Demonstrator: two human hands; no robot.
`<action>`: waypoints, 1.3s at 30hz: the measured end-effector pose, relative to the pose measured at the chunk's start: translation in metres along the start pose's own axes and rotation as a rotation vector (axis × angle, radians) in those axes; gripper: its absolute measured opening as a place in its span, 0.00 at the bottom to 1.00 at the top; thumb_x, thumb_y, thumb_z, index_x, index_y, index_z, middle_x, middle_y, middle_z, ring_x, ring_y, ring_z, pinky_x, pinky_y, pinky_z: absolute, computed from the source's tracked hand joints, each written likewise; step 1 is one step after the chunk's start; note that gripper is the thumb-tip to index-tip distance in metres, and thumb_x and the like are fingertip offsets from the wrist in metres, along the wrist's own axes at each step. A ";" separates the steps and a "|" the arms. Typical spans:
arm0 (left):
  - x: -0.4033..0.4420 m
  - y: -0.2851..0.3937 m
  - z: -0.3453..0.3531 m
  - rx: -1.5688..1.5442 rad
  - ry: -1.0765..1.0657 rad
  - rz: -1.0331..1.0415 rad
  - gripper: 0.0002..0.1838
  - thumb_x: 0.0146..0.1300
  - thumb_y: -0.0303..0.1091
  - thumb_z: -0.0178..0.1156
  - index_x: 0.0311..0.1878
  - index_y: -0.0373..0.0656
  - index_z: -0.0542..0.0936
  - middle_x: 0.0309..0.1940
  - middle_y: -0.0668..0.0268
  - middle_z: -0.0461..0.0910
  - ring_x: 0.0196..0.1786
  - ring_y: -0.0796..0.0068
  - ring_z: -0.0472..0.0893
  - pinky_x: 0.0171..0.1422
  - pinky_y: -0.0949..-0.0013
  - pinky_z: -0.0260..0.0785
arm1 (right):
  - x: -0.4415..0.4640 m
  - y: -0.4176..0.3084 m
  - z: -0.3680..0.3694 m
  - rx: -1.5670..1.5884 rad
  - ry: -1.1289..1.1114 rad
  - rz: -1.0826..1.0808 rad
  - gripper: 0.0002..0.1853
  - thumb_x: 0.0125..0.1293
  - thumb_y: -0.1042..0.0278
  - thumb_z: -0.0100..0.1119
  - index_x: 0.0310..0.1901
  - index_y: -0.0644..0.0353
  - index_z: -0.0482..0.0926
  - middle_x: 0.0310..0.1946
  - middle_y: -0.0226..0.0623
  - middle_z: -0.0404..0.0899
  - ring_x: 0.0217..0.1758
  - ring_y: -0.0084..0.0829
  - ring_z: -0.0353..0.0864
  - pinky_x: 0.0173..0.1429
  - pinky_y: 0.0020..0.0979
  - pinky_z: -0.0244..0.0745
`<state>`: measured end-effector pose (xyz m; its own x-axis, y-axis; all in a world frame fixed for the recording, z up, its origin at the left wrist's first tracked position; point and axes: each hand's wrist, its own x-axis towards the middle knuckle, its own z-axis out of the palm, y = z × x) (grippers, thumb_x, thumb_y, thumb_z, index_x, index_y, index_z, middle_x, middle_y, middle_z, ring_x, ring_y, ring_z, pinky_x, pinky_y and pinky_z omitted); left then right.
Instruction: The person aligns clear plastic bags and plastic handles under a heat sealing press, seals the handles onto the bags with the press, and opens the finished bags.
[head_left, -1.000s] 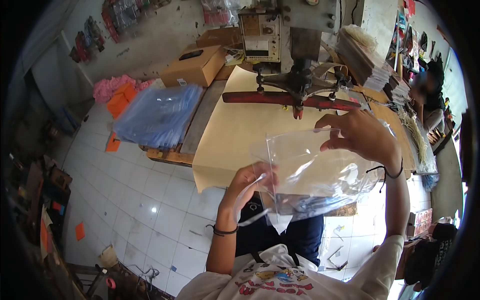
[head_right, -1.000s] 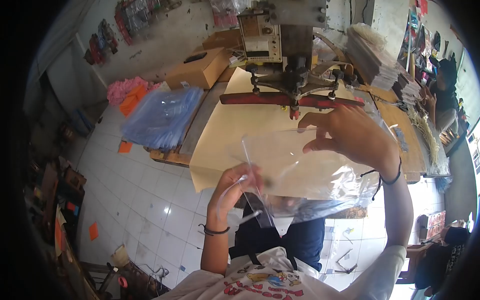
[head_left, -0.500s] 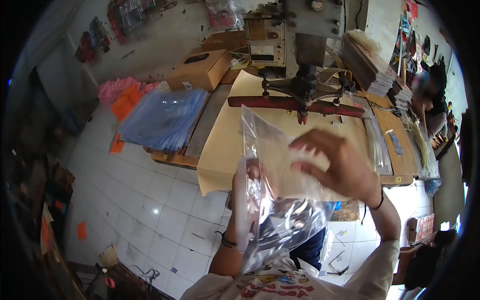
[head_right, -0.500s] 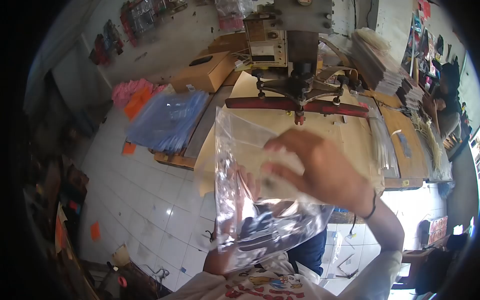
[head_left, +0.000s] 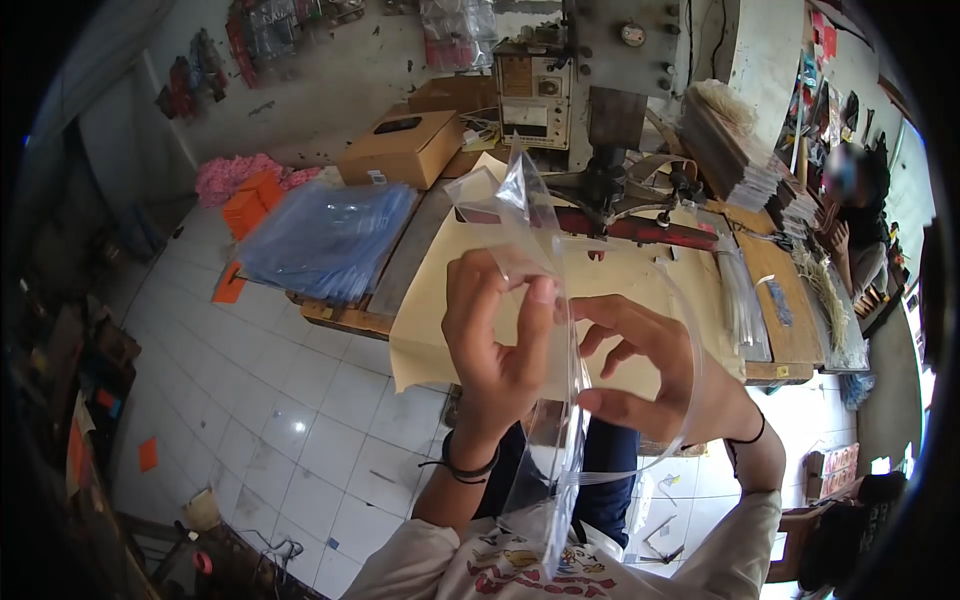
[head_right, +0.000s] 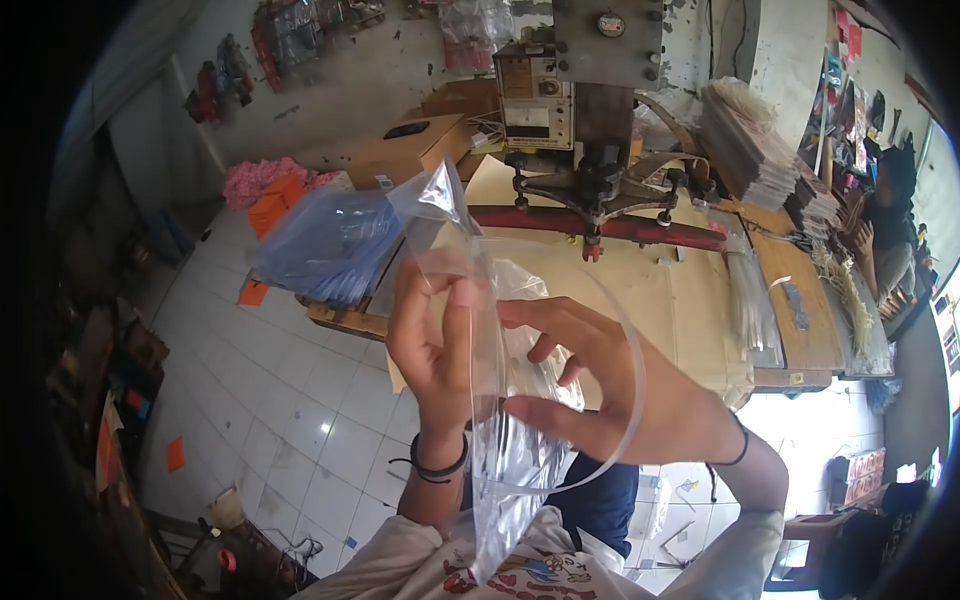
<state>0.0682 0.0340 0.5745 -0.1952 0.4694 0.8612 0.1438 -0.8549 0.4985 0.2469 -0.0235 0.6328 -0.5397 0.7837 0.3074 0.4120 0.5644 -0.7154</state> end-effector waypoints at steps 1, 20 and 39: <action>0.004 0.001 0.000 -0.117 0.026 -0.056 0.04 0.69 0.24 0.61 0.45 0.36 0.81 0.40 0.62 0.80 0.46 0.68 0.77 0.52 0.65 0.70 | -0.001 0.004 -0.005 -0.033 -0.014 0.000 0.29 0.67 0.59 0.71 0.64 0.66 0.75 0.59 0.50 0.80 0.57 0.45 0.83 0.58 0.42 0.79; -0.009 -0.001 0.026 0.217 -0.985 0.532 0.10 0.59 0.26 0.64 0.44 0.38 0.85 0.60 0.60 0.81 0.73 0.57 0.75 0.77 0.47 0.66 | -0.049 0.072 -0.027 0.181 0.589 -0.058 0.43 0.64 0.57 0.75 0.75 0.65 0.63 0.59 0.44 0.82 0.51 0.31 0.85 0.54 0.32 0.81; -0.143 -0.019 -0.086 0.722 -0.747 -0.297 0.25 0.57 0.42 0.77 0.57 0.48 0.82 0.63 0.55 0.74 0.66 0.50 0.74 0.68 0.50 0.66 | -0.077 0.151 0.026 0.236 0.299 0.319 0.12 0.68 0.68 0.70 0.45 0.69 0.85 0.36 0.42 0.87 0.33 0.26 0.88 0.35 0.29 0.85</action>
<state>0.0096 -0.0360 0.4331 0.2897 0.8614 0.4171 0.7740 -0.4672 0.4273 0.3317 -0.0057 0.4848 -0.1650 0.9675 0.1915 0.3264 0.2368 -0.9151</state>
